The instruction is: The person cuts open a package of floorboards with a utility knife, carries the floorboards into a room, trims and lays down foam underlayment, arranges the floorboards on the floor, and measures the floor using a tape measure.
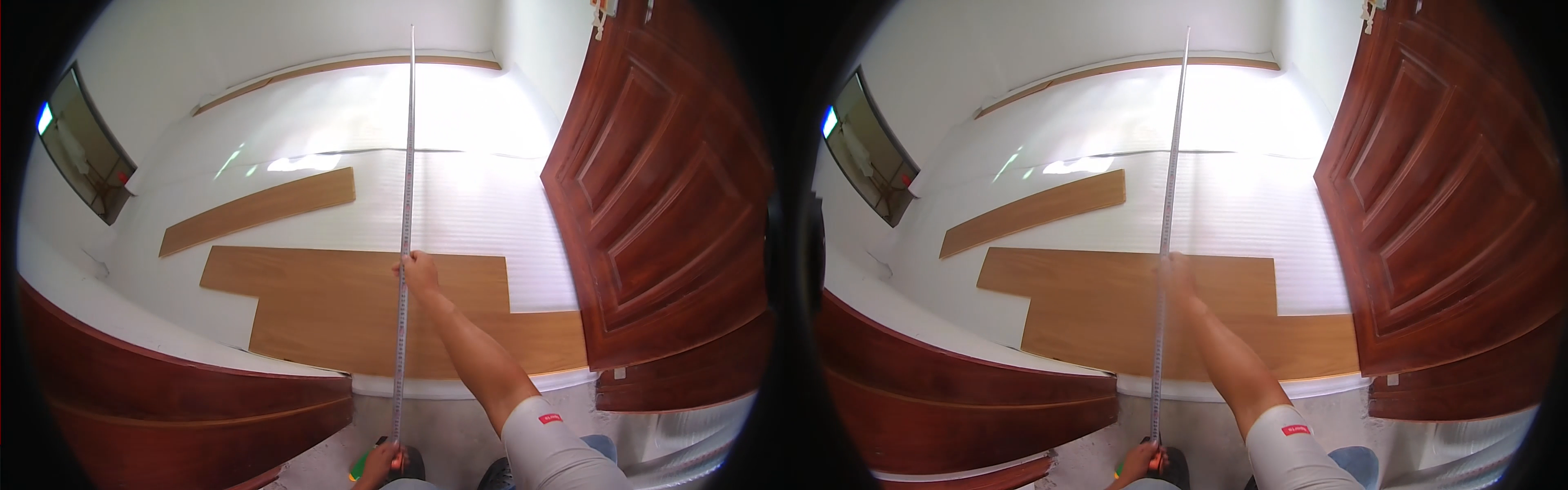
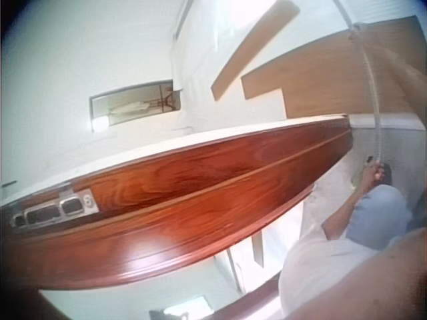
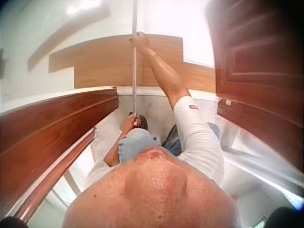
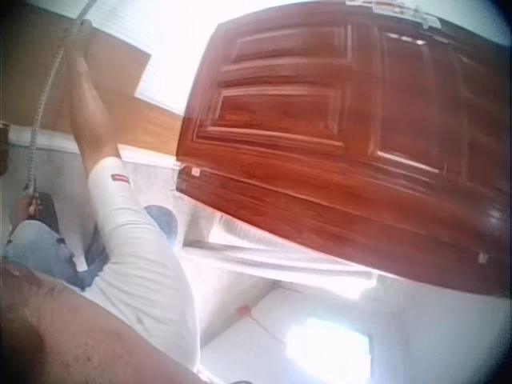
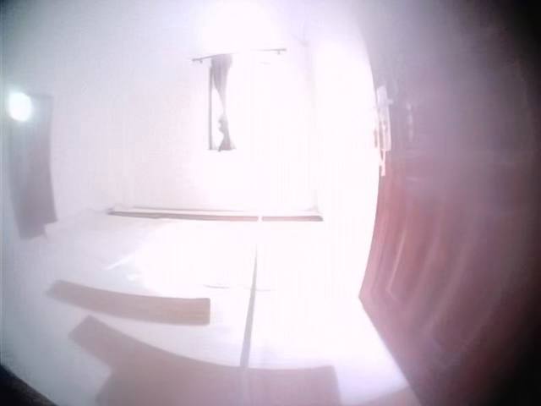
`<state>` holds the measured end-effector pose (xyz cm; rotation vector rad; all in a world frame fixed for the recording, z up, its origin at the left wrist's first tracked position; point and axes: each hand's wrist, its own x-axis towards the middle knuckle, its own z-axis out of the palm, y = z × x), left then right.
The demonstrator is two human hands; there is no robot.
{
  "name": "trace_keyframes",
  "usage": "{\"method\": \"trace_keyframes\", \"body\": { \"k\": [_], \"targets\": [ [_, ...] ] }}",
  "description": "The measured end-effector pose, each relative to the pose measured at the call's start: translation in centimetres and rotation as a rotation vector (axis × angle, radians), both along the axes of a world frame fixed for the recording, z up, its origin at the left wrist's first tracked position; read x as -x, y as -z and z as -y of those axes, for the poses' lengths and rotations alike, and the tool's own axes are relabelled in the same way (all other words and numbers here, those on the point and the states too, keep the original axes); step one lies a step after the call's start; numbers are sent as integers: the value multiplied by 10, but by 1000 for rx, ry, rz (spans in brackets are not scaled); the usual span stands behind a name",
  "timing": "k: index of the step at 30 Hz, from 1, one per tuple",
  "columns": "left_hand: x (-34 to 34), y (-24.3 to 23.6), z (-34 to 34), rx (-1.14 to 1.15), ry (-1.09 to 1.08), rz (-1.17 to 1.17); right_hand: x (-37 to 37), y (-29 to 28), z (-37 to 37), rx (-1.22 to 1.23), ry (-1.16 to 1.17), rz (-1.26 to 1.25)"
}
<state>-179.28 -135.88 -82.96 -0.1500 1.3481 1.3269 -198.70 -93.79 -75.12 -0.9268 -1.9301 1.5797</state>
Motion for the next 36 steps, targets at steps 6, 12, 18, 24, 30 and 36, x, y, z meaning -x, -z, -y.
{"method": "trace_keyframes", "body": {
  "k": [6, 12, 18, 24, 30, 36],
  "targets": [
    [-31, 56, 83, 334, -30, -125, 65, 4, -12, 417, 6, -138],
    [98, 87, -78, 132, -28, -569, 1, 112, 81, 601, -169, -180],
    [163, 44, -204, 174, -24, -487, -66, 171, 90, 534, -244, -33],
    [154, 70, -149, 201, 112, -619, -50, 129, 104, 355, -186, 63],
    [-8, 30, 59, 486, 158, -652, -8, 97, 87, 400, -31, 62],
    [-43, 44, 122, 599, 153, -351, -1, 146, 75, 77, -78, 173]
  ]
}}
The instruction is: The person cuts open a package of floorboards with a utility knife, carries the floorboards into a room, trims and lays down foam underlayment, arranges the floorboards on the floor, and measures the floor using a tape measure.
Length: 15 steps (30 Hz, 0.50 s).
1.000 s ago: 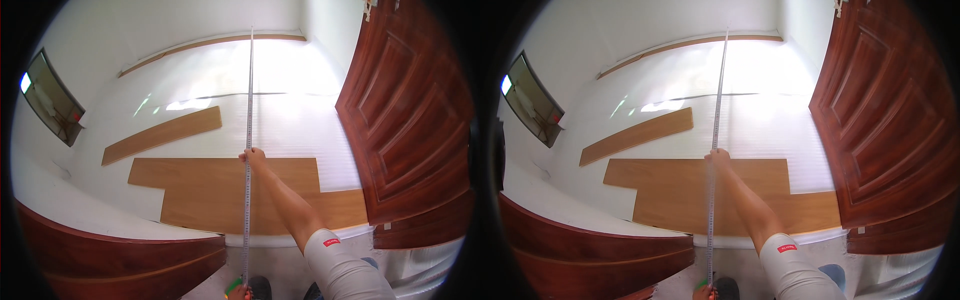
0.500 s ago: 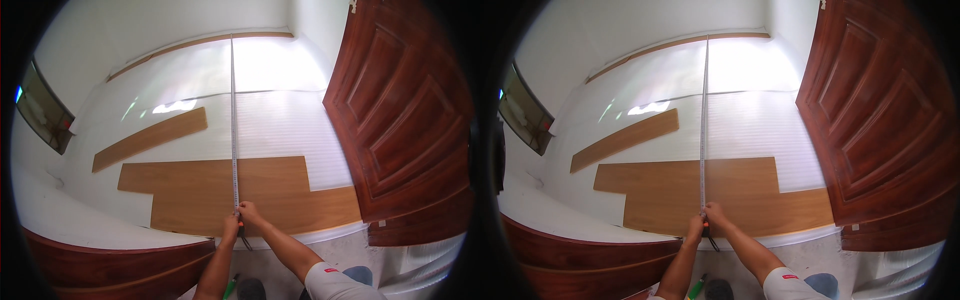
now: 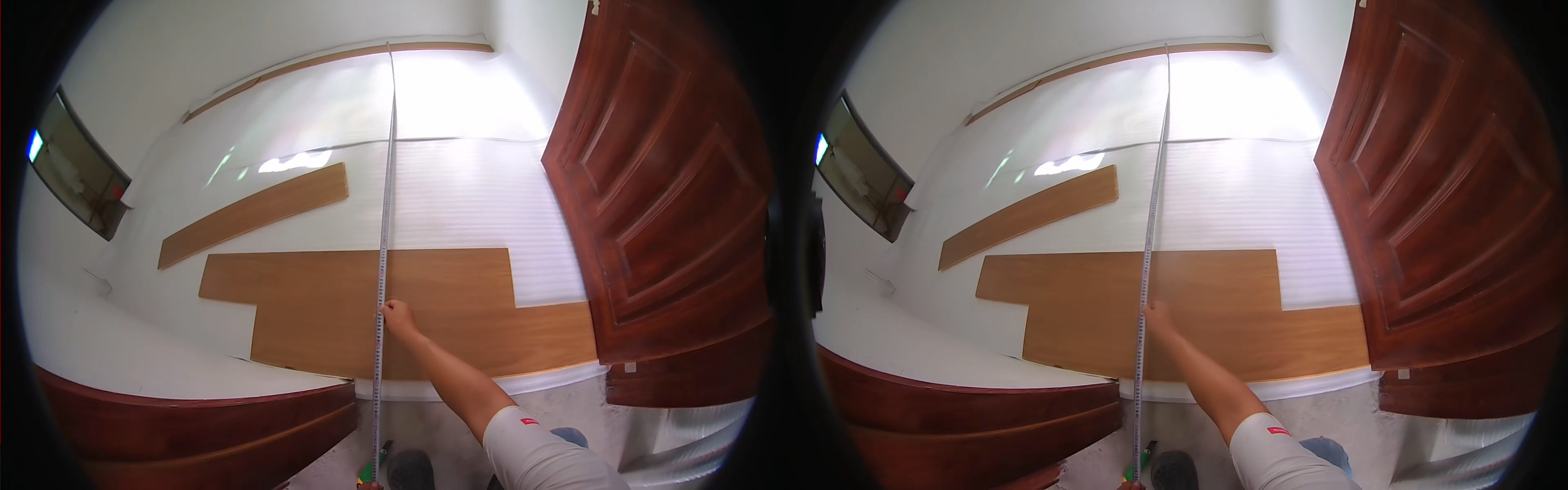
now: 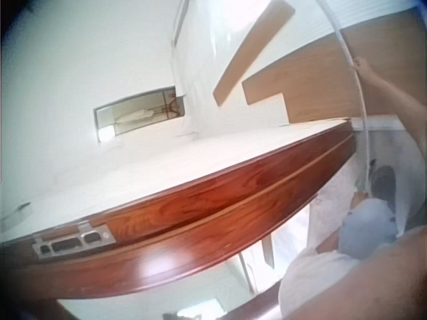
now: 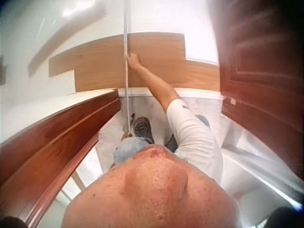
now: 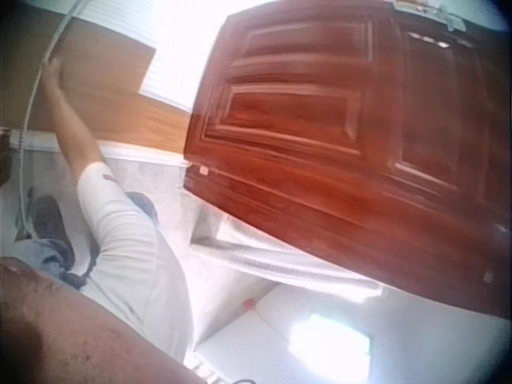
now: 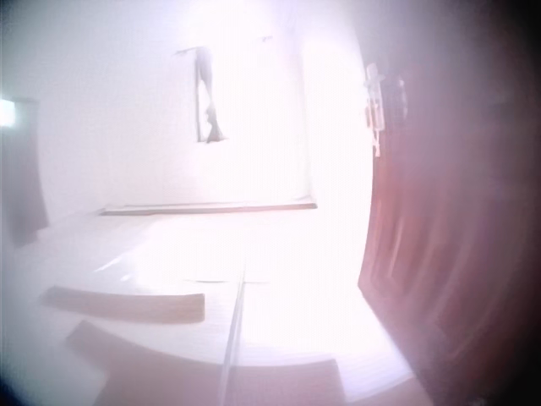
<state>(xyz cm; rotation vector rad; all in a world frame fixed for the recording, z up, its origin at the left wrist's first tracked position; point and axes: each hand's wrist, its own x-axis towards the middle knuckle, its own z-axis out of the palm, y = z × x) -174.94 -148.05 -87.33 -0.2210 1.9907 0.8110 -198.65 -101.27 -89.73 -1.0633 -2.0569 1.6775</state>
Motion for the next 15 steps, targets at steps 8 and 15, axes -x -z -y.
{"method": "trace_keyframes", "body": {
  "k": [8, 15],
  "targets": [
    [67, -42, -88, -9, 419, -474, -48, 9, 78, 399, -32, -165],
    [110, -17, -151, -1, 406, -460, -77, 3, 86, 466, -49, -13]
  ]
}}
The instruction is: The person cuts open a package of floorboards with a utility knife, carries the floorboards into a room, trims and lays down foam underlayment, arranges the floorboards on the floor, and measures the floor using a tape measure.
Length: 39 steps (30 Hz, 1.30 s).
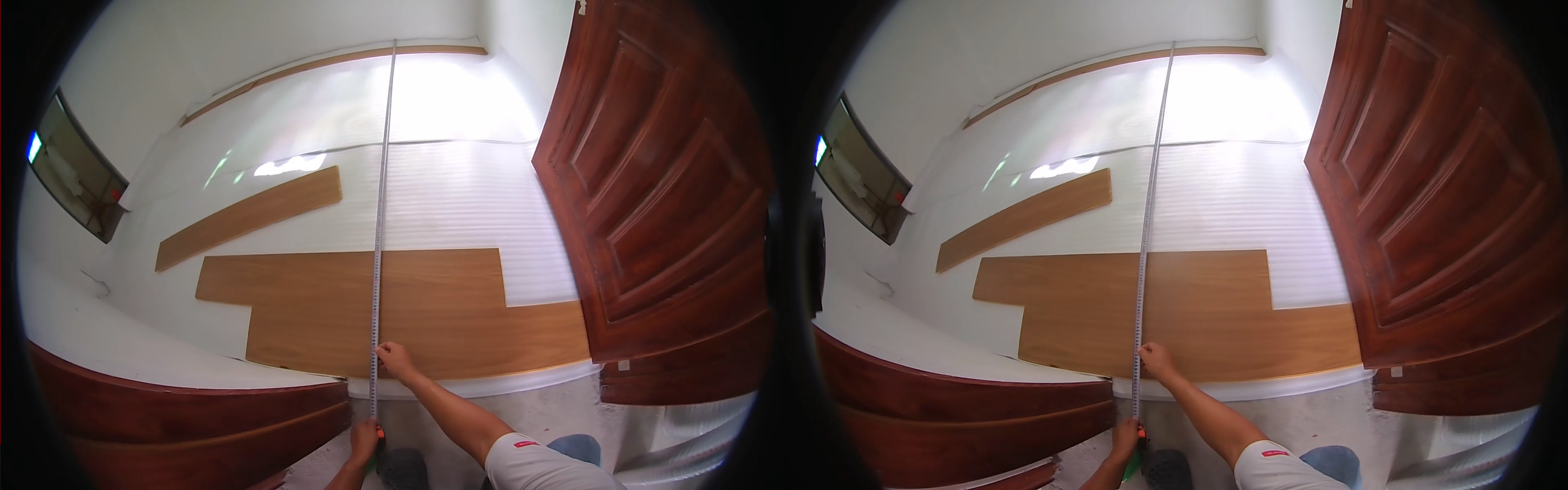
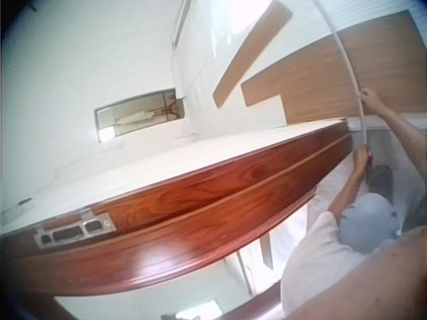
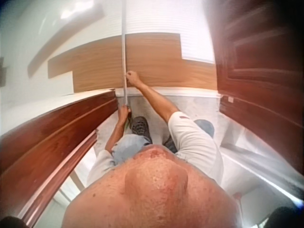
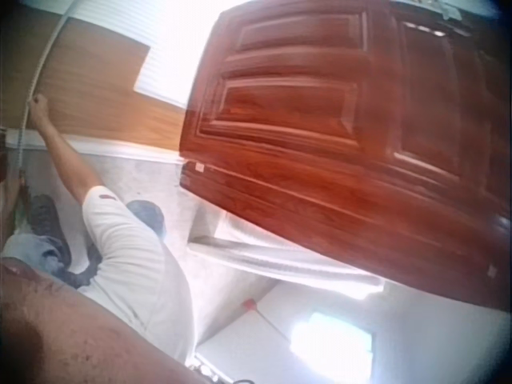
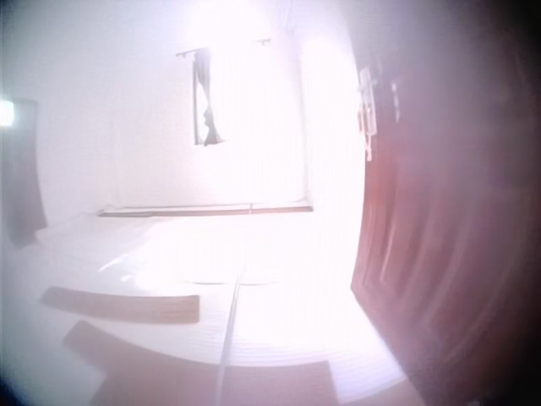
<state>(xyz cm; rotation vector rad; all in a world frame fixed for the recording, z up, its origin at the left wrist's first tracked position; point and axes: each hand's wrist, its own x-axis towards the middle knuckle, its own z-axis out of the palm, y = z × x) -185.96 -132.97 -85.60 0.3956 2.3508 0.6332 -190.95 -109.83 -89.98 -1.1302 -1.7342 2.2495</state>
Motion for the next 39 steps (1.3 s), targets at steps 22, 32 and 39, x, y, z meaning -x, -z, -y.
{"method": "trace_keyframes", "body": {
  "k": [22, 32, 39],
  "targets": [
    [7, -10, -3, -53, -370, 195, 26, 6, -14, -280, -97, 165],
    [2, -16, 22, -12, -408, 148, 37, -13, -15, -506, -296, 212],
    [11, -6, 21, 38, -483, 106, 40, -7, 1, -449, -292, 134]
  ]
}}
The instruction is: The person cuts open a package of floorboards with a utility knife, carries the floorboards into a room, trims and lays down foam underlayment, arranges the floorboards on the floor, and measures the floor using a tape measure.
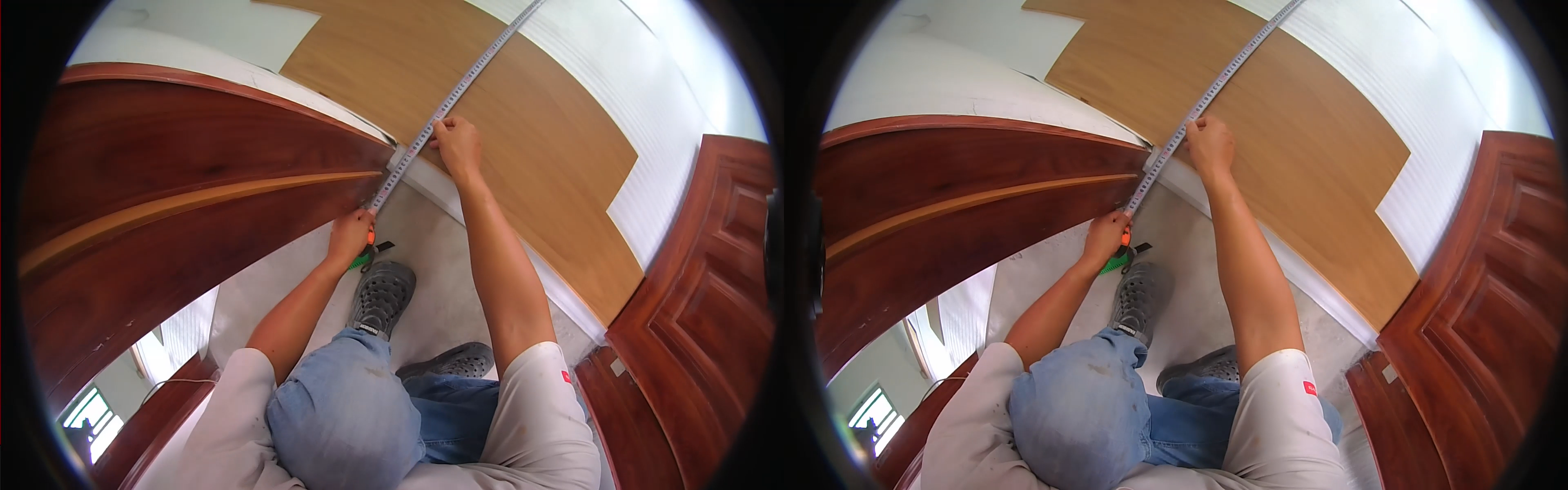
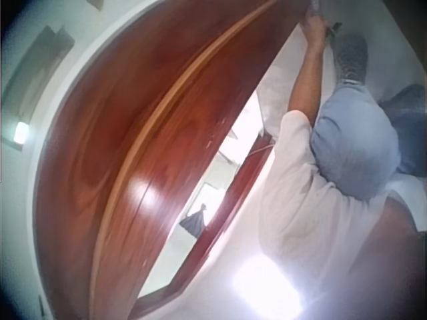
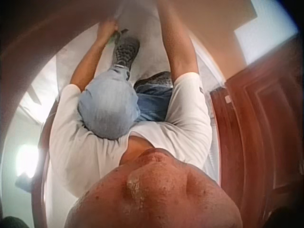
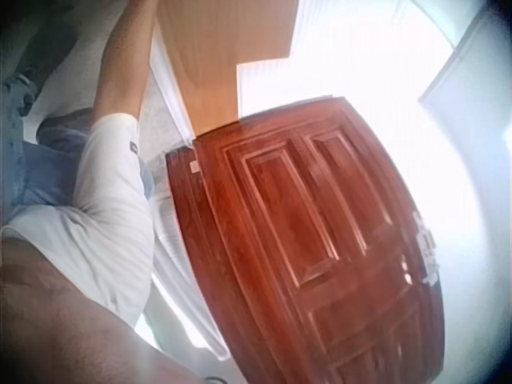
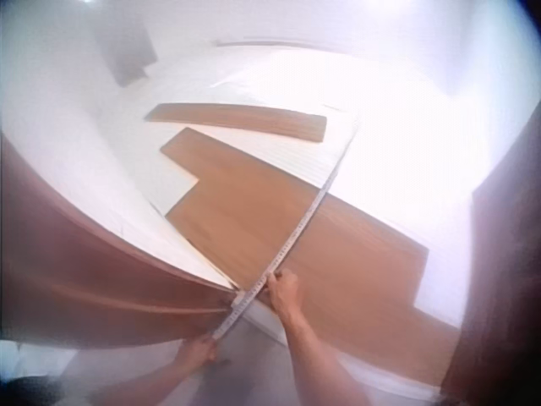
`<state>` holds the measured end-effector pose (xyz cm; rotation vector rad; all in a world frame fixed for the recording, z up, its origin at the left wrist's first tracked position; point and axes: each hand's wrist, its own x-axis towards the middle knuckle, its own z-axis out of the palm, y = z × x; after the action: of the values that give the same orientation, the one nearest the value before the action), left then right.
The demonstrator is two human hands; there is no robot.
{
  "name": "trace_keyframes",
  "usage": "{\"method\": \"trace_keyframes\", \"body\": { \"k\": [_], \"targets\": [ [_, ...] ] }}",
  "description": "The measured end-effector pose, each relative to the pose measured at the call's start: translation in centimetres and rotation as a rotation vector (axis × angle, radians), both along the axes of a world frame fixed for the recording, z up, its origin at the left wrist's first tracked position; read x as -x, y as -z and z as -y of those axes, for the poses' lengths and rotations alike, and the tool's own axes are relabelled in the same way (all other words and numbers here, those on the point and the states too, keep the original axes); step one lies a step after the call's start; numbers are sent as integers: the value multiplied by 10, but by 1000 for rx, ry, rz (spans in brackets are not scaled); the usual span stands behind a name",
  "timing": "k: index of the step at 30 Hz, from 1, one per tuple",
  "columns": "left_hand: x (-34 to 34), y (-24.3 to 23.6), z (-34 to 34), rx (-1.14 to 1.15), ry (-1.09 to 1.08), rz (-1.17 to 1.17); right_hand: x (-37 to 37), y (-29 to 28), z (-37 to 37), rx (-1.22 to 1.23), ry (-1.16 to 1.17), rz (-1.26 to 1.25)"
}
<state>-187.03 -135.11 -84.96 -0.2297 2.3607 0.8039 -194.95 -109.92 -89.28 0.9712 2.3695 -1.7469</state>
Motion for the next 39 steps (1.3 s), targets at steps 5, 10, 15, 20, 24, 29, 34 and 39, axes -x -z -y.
{"method": "trace_keyframes", "body": {
  "k": [5, 10, 15, 20, 24, 29, 34, 39],
  "targets": [
    [-3, 22, 2, -128, -214, 87, -6, -7, 13, 182, 27, 38],
    [4, 26, 2, -133, -248, 42, -15, -14, 42, 286, -155, 170],
    [-8, 54, -21, -13, 597, -356, -62, 110, 10, -635, -407, -130],
    [-19, 51, 66, 9, 128, -223, -58, 14, 97, 171, -131, -11],
    [-12, 8, 28, 51, 193, -78, -63, -1, 73, 61, 16, 60],
    [-24, -18, 63, 51, 151, 7, -56, -12, 83, 15, 37, 24],
    [-34, -1, 72, -120, 45, 14, -60, -9, 88, 21, 63, 35],
    [-19, 24, 73, -267, -111, 78, -45, 13, 71, 2, 49, -94]
  ]
}}
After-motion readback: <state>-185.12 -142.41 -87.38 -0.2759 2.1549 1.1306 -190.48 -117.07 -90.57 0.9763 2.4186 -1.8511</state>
